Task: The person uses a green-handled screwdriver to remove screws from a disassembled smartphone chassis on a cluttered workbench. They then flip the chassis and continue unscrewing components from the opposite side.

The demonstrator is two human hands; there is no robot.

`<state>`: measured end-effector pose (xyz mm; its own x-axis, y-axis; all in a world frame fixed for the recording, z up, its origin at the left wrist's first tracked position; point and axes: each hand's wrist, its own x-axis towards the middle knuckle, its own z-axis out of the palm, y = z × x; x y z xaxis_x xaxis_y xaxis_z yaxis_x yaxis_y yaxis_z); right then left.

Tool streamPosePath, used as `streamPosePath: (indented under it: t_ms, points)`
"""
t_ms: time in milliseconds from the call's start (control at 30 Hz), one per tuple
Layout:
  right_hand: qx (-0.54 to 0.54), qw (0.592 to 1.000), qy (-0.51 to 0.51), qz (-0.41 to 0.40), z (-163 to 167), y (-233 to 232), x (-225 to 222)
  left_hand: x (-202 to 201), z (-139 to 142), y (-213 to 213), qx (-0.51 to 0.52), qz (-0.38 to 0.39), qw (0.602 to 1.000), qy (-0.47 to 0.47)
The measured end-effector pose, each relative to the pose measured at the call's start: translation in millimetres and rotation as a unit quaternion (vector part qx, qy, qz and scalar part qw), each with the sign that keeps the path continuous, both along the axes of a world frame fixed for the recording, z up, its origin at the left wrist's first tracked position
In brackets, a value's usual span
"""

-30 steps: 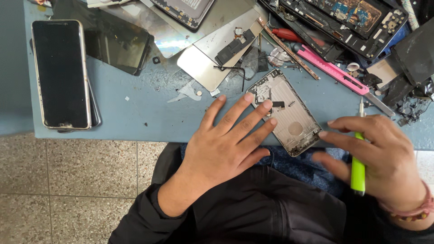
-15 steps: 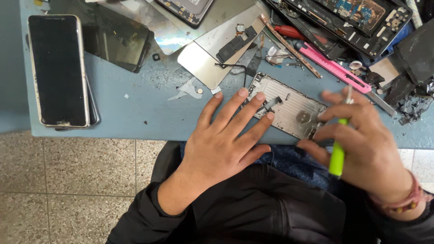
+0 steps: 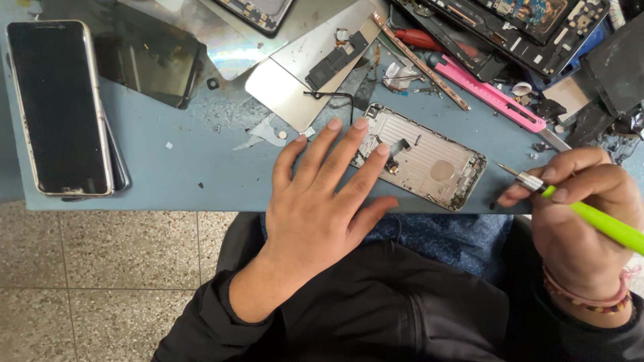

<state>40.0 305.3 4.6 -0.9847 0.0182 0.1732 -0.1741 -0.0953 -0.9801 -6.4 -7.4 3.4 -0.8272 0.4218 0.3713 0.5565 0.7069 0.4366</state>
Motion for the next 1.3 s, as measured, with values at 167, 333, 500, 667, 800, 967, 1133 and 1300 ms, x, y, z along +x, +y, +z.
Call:
streamPosePath:
  t_ms: [167, 333, 500, 667, 800, 967, 1133, 1300]
  points:
    - [0.069, 0.996, -0.047, 0.002, 6, -3, 4, -4, 11, 3, 0.006, -0.024, 1.0, -0.009]
    - [0.115, 0.993, -0.033, 0.013, 8, -7, -2, -24, 18, 13, 0.004, -0.119, 0.992, -0.038]
    - [0.057, 0.998, -0.033, 0.001, 5, -9, -3, -37, 20, 27, -0.009, -0.149, 0.987, -0.052]
    - [0.017, 1.0, -0.023, -0.005, 1, -9, -4, -37, 21, 31, 0.009, -0.149, 0.987, -0.064]
    - [0.002, 1.0, -0.016, -0.007, -2, -9, -4, -36, 23, 32, 0.01, -0.14, 0.988, -0.068]
    - [0.033, 0.999, -0.022, -0.015, -1, -8, -3, -37, 28, 25, -0.01, -0.143, 0.988, -0.064]
    - [0.071, 0.997, -0.024, -0.016, 2, -8, -2, -37, 29, 18, -0.002, -0.163, 0.984, -0.074]
    - [0.038, 0.999, -0.018, -0.027, 5, -13, -1, -32, 32, 10, -0.011, -0.113, 0.993, -0.039]
